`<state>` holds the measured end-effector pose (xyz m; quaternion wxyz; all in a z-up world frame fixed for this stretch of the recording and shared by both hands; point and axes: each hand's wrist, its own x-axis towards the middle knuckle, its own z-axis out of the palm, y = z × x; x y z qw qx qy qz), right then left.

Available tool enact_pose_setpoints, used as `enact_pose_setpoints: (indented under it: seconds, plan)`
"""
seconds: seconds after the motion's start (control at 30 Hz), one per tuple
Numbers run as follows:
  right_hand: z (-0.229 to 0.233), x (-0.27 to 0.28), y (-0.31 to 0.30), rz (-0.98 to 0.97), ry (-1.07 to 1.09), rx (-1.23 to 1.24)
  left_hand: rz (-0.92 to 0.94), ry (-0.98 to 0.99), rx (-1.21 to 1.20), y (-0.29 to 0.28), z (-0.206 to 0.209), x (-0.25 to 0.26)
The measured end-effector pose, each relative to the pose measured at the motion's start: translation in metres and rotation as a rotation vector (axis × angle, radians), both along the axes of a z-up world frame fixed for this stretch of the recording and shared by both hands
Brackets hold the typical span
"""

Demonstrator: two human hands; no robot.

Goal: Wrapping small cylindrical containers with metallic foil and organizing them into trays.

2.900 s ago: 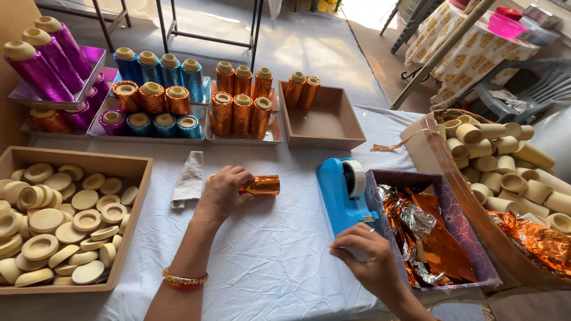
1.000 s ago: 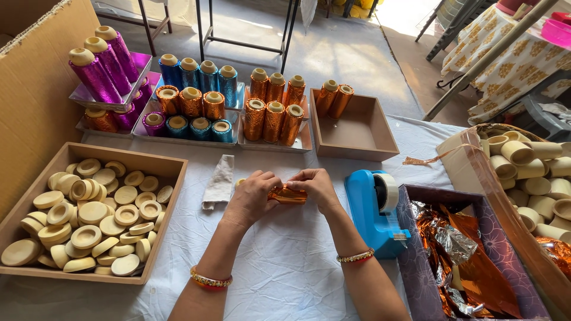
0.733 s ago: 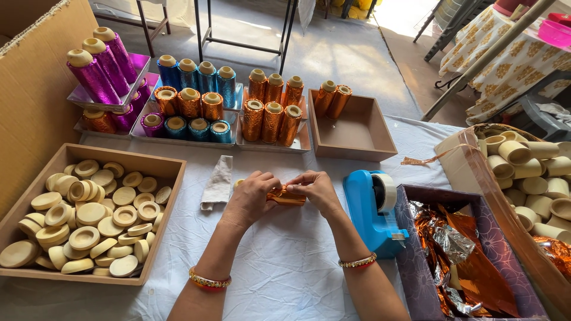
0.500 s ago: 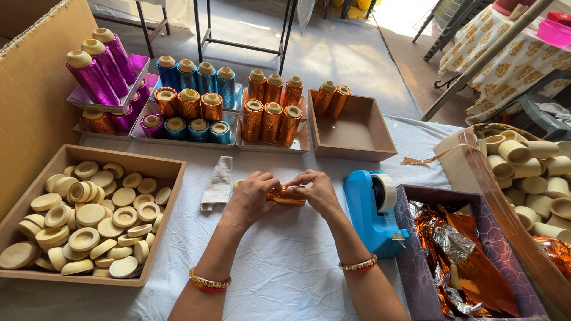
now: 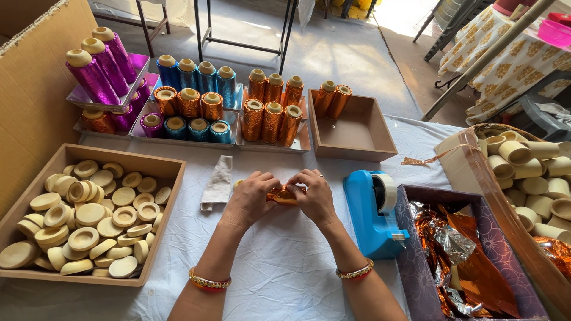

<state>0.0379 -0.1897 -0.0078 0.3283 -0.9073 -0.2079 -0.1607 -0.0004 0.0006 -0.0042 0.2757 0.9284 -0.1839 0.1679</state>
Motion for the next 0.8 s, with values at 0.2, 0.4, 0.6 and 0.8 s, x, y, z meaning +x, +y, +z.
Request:
enact_pose_setpoints:
  seconds: [0.2,0.4,0.6,0.8]
  plan:
    - [0.001,-0.006,-0.004,0.088,-0.18,-0.077,0.009,0.014,0.027,-0.001,-0.002,0.001]
    - [-0.002,-0.017,-0.009,0.14,-0.302,-0.201,0.027,0.024,0.014,-0.003,0.003,-0.001]
    - [0.008,-0.042,-0.011,0.173,-0.472,-0.271,0.017,0.02,0.003,-0.002,0.009,-0.004]
    - [-0.007,-0.031,-0.021,0.103,-0.397,-0.065,-0.002,-0.012,-0.023,-0.001,0.002,-0.001]
